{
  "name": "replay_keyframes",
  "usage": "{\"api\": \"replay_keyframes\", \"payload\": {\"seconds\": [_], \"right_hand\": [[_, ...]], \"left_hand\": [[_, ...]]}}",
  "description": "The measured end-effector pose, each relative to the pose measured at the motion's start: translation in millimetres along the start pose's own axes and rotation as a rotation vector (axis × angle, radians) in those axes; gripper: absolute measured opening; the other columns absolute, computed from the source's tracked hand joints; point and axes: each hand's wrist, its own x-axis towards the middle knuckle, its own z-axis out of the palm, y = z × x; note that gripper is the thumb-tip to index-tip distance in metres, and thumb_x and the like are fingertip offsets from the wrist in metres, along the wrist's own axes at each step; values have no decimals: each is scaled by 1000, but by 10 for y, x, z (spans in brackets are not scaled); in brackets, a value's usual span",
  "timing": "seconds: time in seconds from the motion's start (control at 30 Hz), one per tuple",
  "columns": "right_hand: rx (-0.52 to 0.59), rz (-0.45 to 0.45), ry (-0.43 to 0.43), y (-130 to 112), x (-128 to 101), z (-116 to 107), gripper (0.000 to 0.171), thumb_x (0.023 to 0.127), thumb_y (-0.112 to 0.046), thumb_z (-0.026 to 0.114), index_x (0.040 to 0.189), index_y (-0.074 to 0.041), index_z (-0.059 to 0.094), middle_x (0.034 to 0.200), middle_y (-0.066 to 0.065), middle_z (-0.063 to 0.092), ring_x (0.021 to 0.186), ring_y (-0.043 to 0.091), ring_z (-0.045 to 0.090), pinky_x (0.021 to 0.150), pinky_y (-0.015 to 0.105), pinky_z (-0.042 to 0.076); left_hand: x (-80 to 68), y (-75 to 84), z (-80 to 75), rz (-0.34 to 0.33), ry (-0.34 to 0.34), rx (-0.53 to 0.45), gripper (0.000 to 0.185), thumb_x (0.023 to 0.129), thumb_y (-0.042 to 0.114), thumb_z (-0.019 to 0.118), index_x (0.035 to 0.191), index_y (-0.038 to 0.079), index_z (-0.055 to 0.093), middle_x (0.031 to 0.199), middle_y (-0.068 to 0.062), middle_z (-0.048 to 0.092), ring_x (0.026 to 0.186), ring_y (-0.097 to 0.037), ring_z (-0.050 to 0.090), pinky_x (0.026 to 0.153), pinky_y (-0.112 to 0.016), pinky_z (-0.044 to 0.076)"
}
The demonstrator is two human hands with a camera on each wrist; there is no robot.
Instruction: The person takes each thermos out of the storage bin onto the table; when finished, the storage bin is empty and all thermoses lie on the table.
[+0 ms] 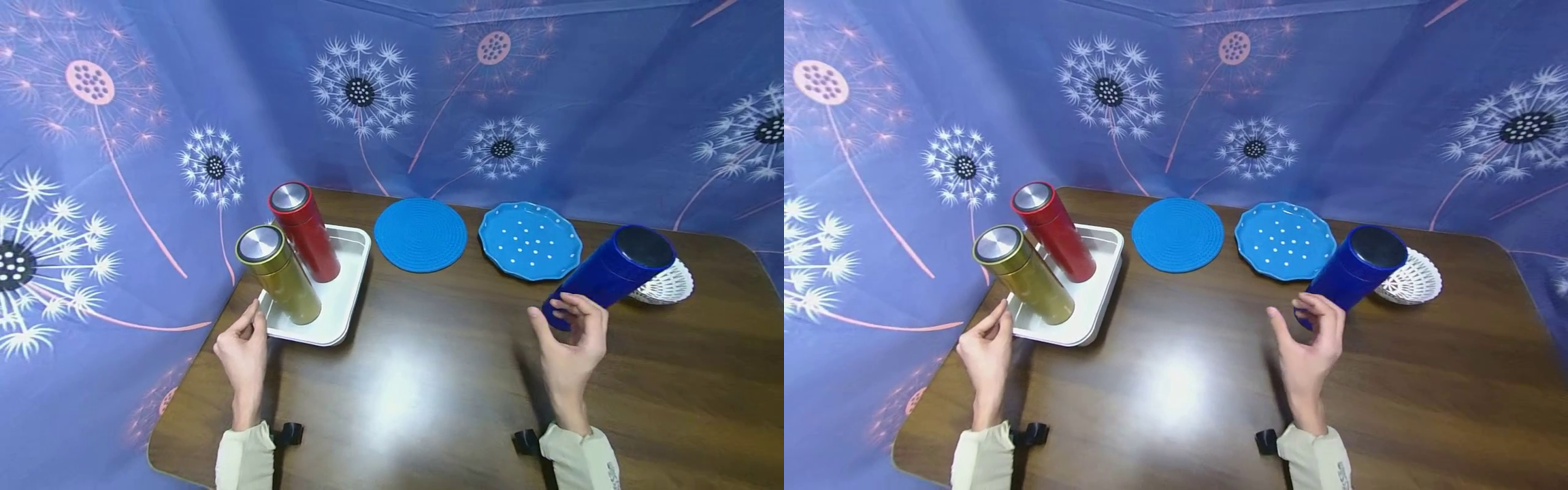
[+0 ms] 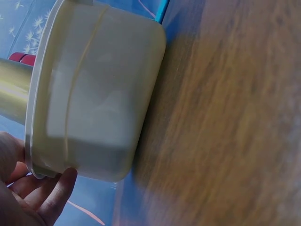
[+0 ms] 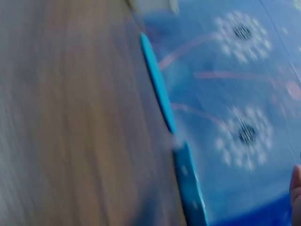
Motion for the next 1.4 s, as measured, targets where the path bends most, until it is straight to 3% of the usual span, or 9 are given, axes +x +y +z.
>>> {"api": "replay_keyframes", "payload": {"seconds": [0.13, 0.27, 0.4, 0.57, 0.87, 1.1, 1.27, 1.4], "right_hand": [[-38, -22, -195, -38, -85, 258, 46, 67, 17, 74, 108, 18, 54, 104, 27, 54, 92, 21, 60, 78, 23, 48], [-35, 2, -357, -87, -160, 527, 51, 67, 17, 74, 114, 15, 54, 105, 23, 57, 95, 28, 59, 81, 24, 49], [43, 59, -483, -151, -216, 812, 56, 70, 16, 73, 121, 13, 50, 114, 19, 57, 101, 38, 58, 86, 30, 50], [189, 120, -600, -245, -256, 1148, 60, 74, 14, 71, 129, 10, 46, 123, 21, 55, 108, 42, 55, 90, 43, 47], [333, 233, -749, -439, -385, 1742, 64, 78, 6, 72, 135, 6, 43, 129, 24, 52, 114, 40, 53, 93, 51, 44], [448, 431, -847, -569, -505, 2110, 72, 77, 5, 73, 140, 5, 37, 133, 27, 48, 120, 41, 49, 98, 53, 40], [471, 523, -907, -631, -581, 2305, 76, 78, 3, 73, 143, 3, 33, 139, 25, 43, 125, 40, 43, 102, 53, 36], [469, 542, -930, -657, -624, 2413, 78, 78, 1, 74, 144, 2, 32, 141, 24, 41, 128, 38, 41, 105, 50, 33]], "left_hand": [[8, -13, 11, 14, 0, -25, 21, 83, -1, 62, 102, 1, 72, 99, -13, 70, 84, 10, 58, 66, -6, 47], [22, -21, 10, 16, 0, -32, 22, 82, -1, 62, 102, 1, 72, 99, -13, 69, 87, 1, 62, 68, -8, 48], [35, -39, 7, 22, -4, -26, 22, 83, -1, 62, 103, 1, 72, 100, -13, 69, 88, -13, 65, 67, -8, 48], [34, -46, 28, 41, -5, -10, 22, 83, -1, 63, 103, 1, 72, 100, -13, 69, 87, -17, 66, 65, -6, 47], [39, -55, 19, 43, 0, -23, 23, 82, -2, 62, 103, 0, 71, 101, -14, 69, 88, -20, 66, 67, -7, 46], [33, -58, 28, 43, -3, 9, 22, 83, 1, 63, 103, 4, 72, 100, -11, 70, 88, -17, 66, 66, -5, 46], [29, -43, 17, 50, 9, 13, 23, 82, -1, 63, 103, 3, 72, 99, -11, 70, 86, -17, 66, 64, -4, 45], [23, -35, 7, 48, 5, -5, 24, 82, -2, 62, 103, 2, 72, 99, -13, 69, 86, -20, 66, 64, -4, 45]]}}
